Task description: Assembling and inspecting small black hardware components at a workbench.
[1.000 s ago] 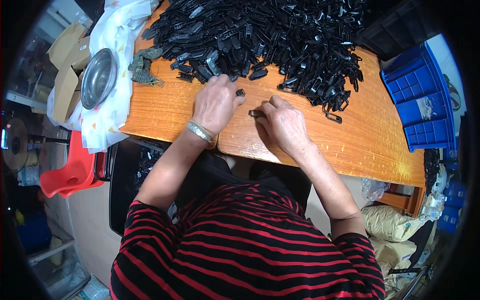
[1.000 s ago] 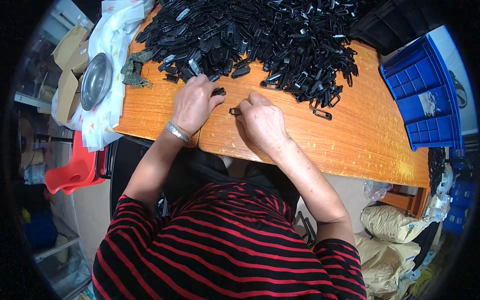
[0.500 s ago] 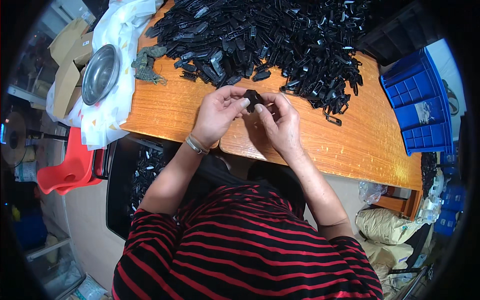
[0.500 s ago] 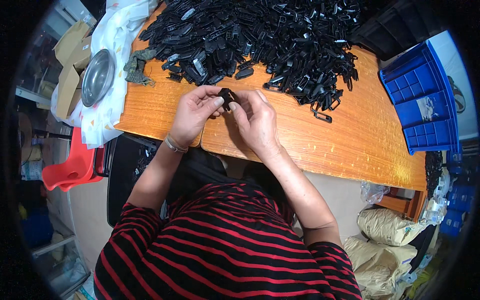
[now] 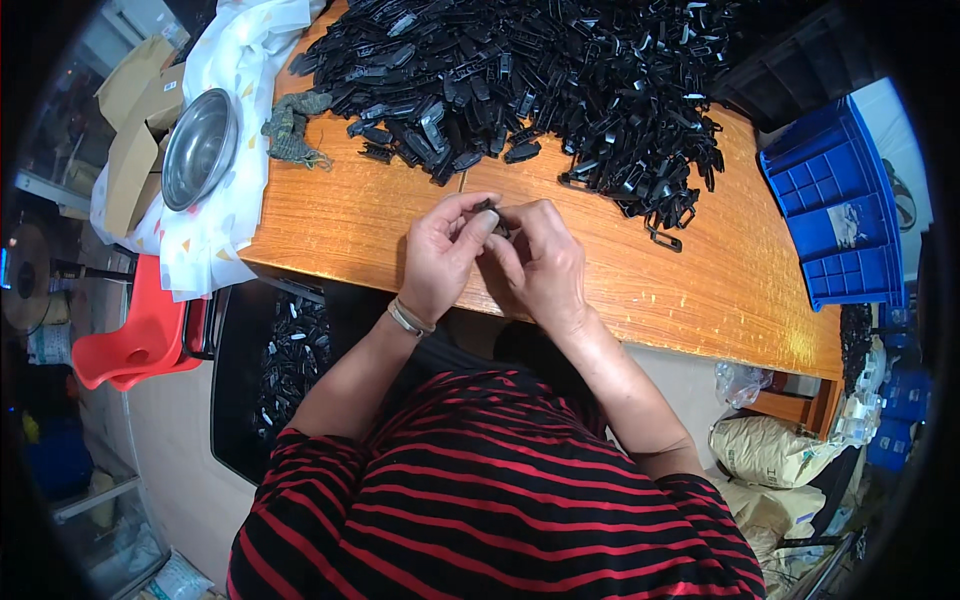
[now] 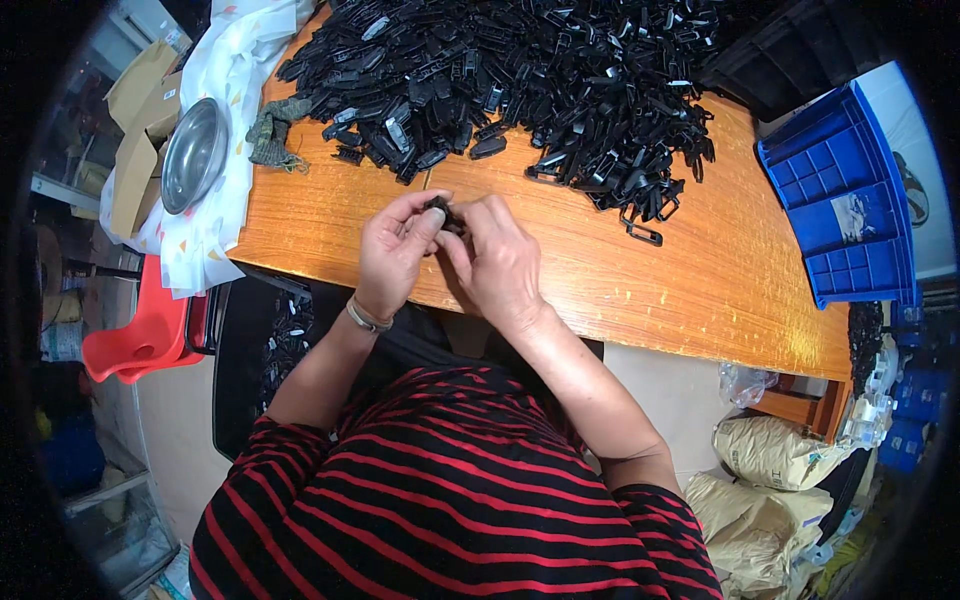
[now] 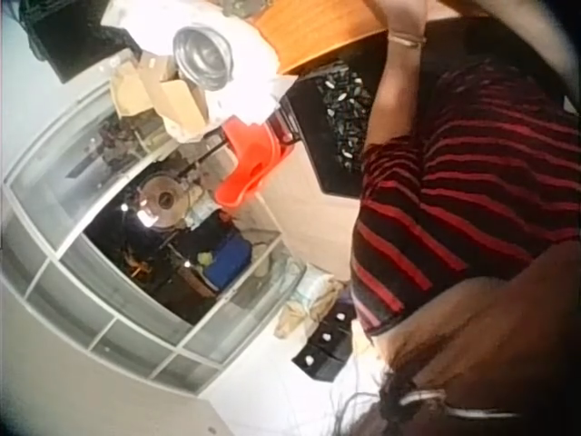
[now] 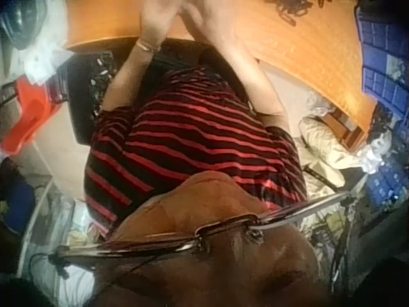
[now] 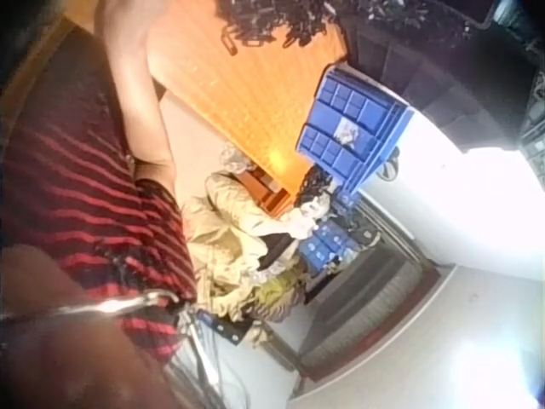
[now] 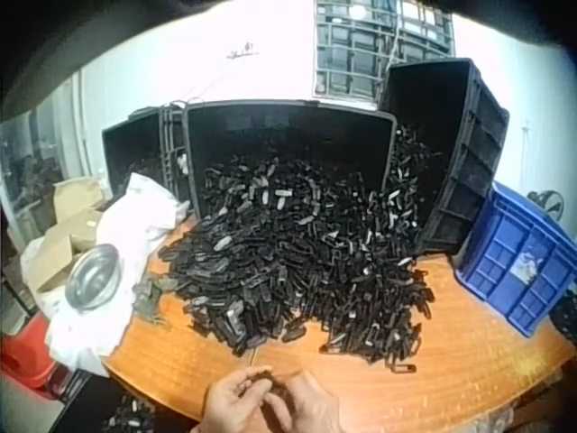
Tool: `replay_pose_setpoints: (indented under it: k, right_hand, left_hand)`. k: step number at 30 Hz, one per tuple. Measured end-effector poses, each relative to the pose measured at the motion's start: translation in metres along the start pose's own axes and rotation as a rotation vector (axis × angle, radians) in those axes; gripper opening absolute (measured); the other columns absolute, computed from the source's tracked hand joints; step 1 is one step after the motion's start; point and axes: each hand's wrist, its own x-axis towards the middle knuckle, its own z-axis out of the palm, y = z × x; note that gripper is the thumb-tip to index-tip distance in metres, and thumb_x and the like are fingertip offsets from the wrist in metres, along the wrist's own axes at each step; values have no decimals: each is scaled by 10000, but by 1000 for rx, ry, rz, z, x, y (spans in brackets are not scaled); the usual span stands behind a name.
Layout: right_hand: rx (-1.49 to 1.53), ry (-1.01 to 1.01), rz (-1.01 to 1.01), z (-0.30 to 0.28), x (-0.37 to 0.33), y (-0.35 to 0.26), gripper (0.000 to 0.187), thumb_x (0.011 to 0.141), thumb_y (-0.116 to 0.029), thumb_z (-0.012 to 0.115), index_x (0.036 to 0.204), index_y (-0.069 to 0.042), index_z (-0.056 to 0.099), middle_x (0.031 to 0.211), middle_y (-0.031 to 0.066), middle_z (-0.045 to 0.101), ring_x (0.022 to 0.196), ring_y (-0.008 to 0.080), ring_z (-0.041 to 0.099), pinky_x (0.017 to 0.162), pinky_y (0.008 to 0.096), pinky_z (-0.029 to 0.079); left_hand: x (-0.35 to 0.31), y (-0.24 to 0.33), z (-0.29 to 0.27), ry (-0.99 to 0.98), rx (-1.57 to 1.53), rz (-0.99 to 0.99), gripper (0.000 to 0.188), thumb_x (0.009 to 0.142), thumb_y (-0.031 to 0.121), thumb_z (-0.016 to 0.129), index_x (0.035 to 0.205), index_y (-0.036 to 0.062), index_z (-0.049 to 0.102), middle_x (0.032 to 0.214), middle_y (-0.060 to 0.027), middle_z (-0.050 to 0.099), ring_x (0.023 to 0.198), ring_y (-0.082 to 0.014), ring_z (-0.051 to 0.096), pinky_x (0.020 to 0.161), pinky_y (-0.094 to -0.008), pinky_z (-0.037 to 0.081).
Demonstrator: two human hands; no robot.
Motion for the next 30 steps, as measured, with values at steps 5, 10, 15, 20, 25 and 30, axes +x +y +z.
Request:
replay_pose_setpoints:
  k: [5, 10, 15, 20, 25, 30]
  right_hand:
    - [166, -37, 163, 7, -9, -1, 445, 806, -160, 781, 1149, -14, 536, 889, 134, 608, 717, 220, 640, 627, 323, 518]
    - [245, -109, 189, 12, -15, -20, 419, 836, -179, 757, 1137, -16, 515, 853, 141, 613, 747, 255, 648, 654, 344, 517]
    - [312, -402, 360, 4, -7, -30, 430, 802, -227, 791, 1102, -33, 552, 828, 99, 620, 741, 229, 643, 645, 330, 508]
    - [40, -224, 19, -24, 6, 13, 350, 792, -186, 778, 1077, -46, 631, 904, 121, 641, 769, 245, 658, 666, 348, 538]
    - [-542, -116, 126, -53, 37, 50, 424, 797, -86, 696, 1206, -56, 589, 1090, 181, 583, 908, 359, 651, 757, 441, 548]
    - [-722, -174, 91, -40, 44, 68, 462, 796, -2, 608, 1253, -49, 562, 1044, 175, 570, 956, 365, 625, 796, 441, 537]
  left_hand:
    - [-3, 12, 11, 9, -109, -112, 234, 1032, 211, 491, 1061, 19, 622, 855, 8, 624, 683, -23, 511, 610, -169, 411]
    - [-8, 22, 6, -25, -44, -131, 274, 1040, 228, 465, 896, 34, 595, 784, 1, 574, 698, -55, 504, 646, -217, 437]
    - [-20, 25, -13, 65, -41, -322, 351, 1052, 270, 377, 863, 48, 574, 706, -14, 554, 624, -108, 506, 605, -242, 421]
    - [-55, 101, -105, -171, 808, -380, 327, 971, 231, 541, 761, -1, 634, 648, -52, 542, 600, -141, 523, 614, -291, 421]
    - [-99, 130, -167, 55, 1103, -209, 208, 903, 172, 663, 971, -22, 692, 866, -103, 675, 794, -176, 620, 756, -298, 483]
    - [-43, 88, -130, 145, 1086, -58, 212, 850, 106, 695, 1034, 5, 662, 874, -110, 652, 824, -209, 634, 768, -315, 491]
